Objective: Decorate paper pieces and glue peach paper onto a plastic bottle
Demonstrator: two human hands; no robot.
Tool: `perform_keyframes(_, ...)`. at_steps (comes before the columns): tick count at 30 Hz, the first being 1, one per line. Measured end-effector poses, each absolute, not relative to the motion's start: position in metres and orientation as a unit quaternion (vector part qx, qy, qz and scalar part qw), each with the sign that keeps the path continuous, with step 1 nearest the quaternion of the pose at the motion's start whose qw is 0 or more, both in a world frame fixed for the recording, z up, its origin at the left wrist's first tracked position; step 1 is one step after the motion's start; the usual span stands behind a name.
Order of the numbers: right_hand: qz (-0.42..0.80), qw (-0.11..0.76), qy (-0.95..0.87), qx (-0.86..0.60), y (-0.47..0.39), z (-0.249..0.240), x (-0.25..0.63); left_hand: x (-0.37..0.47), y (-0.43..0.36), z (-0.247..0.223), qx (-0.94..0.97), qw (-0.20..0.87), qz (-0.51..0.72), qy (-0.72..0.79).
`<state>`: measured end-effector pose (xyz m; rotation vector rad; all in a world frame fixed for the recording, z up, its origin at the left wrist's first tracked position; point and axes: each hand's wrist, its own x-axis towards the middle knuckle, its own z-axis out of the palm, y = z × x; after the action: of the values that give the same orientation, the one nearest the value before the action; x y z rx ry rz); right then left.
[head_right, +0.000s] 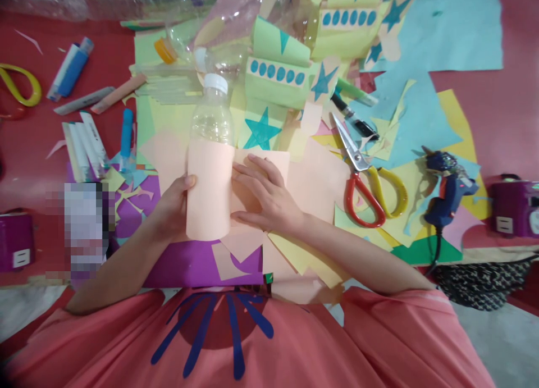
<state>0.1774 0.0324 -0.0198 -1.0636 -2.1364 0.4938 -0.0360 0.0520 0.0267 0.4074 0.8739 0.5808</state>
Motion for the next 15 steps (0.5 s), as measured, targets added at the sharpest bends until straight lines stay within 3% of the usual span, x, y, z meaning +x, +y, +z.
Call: perform_keyframes(15,0.194,0.327,-0.835,-0.398,0.0309,-0.0172,0.1768,-0.0356,0.0502,0.0259,0.209,0.842,0.293,0.401)
